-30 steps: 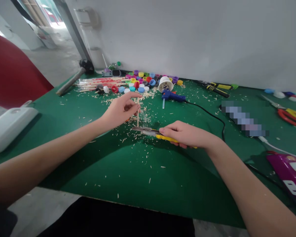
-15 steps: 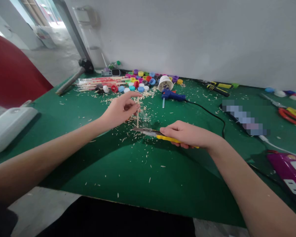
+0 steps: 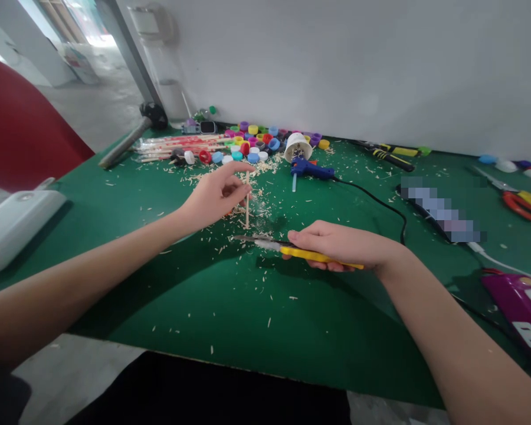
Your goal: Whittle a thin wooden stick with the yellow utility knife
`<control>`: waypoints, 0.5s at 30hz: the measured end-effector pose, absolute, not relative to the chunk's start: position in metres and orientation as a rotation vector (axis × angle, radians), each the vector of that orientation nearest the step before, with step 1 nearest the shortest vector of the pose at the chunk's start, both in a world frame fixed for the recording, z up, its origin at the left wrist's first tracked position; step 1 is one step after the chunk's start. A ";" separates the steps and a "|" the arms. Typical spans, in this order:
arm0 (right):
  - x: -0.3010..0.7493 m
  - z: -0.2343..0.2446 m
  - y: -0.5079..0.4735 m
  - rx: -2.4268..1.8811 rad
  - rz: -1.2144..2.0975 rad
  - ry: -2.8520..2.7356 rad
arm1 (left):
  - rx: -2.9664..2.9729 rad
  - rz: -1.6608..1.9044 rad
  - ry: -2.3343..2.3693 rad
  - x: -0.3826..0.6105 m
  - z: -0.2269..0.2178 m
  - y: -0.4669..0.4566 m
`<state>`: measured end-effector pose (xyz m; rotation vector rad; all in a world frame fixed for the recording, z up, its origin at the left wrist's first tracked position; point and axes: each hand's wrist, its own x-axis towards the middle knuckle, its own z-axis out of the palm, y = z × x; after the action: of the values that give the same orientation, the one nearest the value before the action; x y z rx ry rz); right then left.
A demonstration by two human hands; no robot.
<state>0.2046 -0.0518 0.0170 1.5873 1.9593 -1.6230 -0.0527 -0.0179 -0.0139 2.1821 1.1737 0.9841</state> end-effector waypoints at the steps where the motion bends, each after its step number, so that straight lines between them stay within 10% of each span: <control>1: 0.204 0.017 -0.052 1.580 -1.636 1.951 | 2.181 0.979 1.178 -0.053 -0.014 -0.018; 15: 0.195 0.026 -0.069 1.483 -1.589 2.034 | 2.173 0.988 1.163 -0.052 -0.016 -0.018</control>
<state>0.1952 -0.0689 0.0262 1.4827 2.0337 -1.5894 -0.0522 -0.0177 -0.0156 2.1733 1.1633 0.9881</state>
